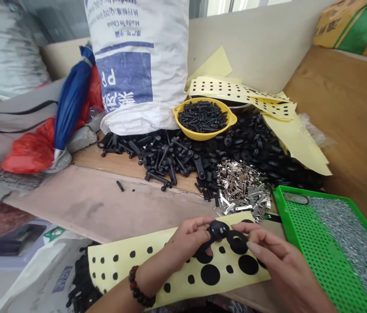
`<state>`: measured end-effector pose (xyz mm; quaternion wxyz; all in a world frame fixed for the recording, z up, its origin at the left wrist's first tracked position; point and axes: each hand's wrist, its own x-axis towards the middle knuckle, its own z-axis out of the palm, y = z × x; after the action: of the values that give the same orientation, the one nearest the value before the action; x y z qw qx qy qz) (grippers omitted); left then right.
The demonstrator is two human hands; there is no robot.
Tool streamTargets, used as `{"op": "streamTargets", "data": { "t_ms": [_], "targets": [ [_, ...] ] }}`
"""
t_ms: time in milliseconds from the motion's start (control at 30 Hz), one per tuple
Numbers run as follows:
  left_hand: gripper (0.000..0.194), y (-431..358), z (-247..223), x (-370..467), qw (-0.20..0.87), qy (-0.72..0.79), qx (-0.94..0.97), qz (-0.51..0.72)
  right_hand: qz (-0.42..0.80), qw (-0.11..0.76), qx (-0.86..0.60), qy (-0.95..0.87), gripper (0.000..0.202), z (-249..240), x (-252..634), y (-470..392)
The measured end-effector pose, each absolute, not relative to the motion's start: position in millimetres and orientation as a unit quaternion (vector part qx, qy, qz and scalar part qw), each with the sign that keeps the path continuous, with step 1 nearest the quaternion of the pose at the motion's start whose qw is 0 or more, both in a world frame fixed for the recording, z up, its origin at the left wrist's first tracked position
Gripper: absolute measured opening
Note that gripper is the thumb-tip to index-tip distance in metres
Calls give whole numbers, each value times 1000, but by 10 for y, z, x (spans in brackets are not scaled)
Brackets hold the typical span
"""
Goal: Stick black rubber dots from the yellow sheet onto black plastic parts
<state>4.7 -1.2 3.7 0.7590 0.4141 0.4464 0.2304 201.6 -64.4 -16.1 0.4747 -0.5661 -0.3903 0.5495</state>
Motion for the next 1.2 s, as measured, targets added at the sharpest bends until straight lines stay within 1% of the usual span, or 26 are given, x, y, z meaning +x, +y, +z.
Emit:
{"op": "streamTargets", "data": {
  "t_ms": [100,233,367,533,667,800,933,1200],
  "targets": [
    [39,-20,49,36,737,454,462,194,557,483,-562,-376,32,-102,1964,-618],
    [39,-17,98,16,713,458,505,160,573,470,-555,-378,32,-103,1933,-600],
    [34,-16,145,7,705,441,532,158,575,455,-556,-392,31,-143,1957,-586],
    [33,-18,218,4,693,420,563,160,585,433,-551,-408,28,-172,1980,-581],
    [33,-17,197,-6,694,418,564,162,590,441,-555,-387,29,-139,1965,-596],
    [33,-13,90,4,694,431,559,139,601,451,-553,-359,29,-82,1957,-607],
    [31,-11,18,30,694,412,574,134,618,460,-551,-321,31,-46,1965,-610],
    [27,-3,130,15,684,409,592,118,603,459,-559,-336,32,-107,1931,-584]
  ]
}}
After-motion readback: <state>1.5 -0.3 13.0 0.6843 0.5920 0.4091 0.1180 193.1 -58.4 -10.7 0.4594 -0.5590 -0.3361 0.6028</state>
